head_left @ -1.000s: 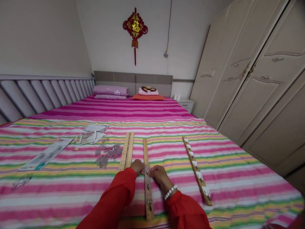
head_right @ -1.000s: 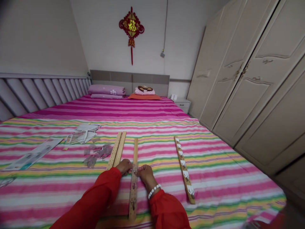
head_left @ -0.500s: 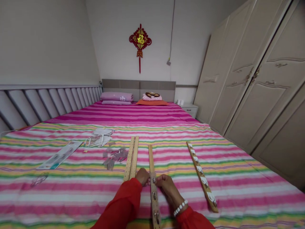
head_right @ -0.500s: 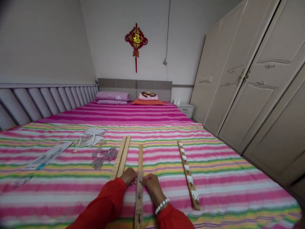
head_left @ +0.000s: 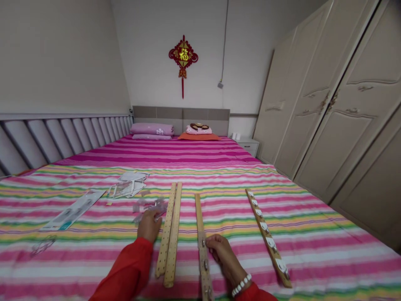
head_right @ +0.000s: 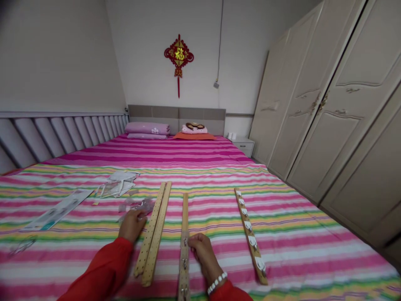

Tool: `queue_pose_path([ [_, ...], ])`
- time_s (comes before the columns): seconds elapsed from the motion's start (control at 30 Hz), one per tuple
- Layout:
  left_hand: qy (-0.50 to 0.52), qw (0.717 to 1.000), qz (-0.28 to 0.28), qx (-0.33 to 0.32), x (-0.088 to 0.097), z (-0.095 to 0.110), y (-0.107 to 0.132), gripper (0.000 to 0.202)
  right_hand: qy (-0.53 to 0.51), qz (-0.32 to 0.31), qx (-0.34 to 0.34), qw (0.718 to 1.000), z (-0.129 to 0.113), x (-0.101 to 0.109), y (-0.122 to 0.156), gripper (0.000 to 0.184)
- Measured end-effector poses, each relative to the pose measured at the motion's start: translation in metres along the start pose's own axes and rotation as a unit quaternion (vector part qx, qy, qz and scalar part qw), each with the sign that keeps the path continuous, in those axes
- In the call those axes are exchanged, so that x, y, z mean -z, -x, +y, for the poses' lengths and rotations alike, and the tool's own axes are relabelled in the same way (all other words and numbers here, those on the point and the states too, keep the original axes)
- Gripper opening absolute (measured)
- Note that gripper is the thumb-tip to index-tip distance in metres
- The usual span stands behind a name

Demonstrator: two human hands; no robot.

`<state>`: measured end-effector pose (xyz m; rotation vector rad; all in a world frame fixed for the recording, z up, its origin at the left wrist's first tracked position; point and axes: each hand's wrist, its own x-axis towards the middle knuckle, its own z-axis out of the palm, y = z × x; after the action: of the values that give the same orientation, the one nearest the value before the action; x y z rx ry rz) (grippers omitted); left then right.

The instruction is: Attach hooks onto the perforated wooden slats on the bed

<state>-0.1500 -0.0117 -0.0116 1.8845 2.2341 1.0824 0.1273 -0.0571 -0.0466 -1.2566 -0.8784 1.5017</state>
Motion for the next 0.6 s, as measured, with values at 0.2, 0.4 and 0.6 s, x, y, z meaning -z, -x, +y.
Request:
queue_pose_path([
  [0.2,-0.049,0.999,-0.003,-0.017,-0.010,-0.010,-0.004,0.021,-0.001,-0.007,0.005,1.000,-0.002,0.000,0.001,0.008],
  [0.4,0.039,0.999,0.032,0.017,0.003,-0.009,-0.006,0.015,-0.009,-0.003,0.009,1.000,-0.003,-0.001,0.004,0.009],
  [0.6,0.373,0.884,0.001,0.281,0.024,-0.002,-0.001,0.009,-0.005,0.001,0.008,1.000,-0.004,-0.001,0.006,0.011],
])
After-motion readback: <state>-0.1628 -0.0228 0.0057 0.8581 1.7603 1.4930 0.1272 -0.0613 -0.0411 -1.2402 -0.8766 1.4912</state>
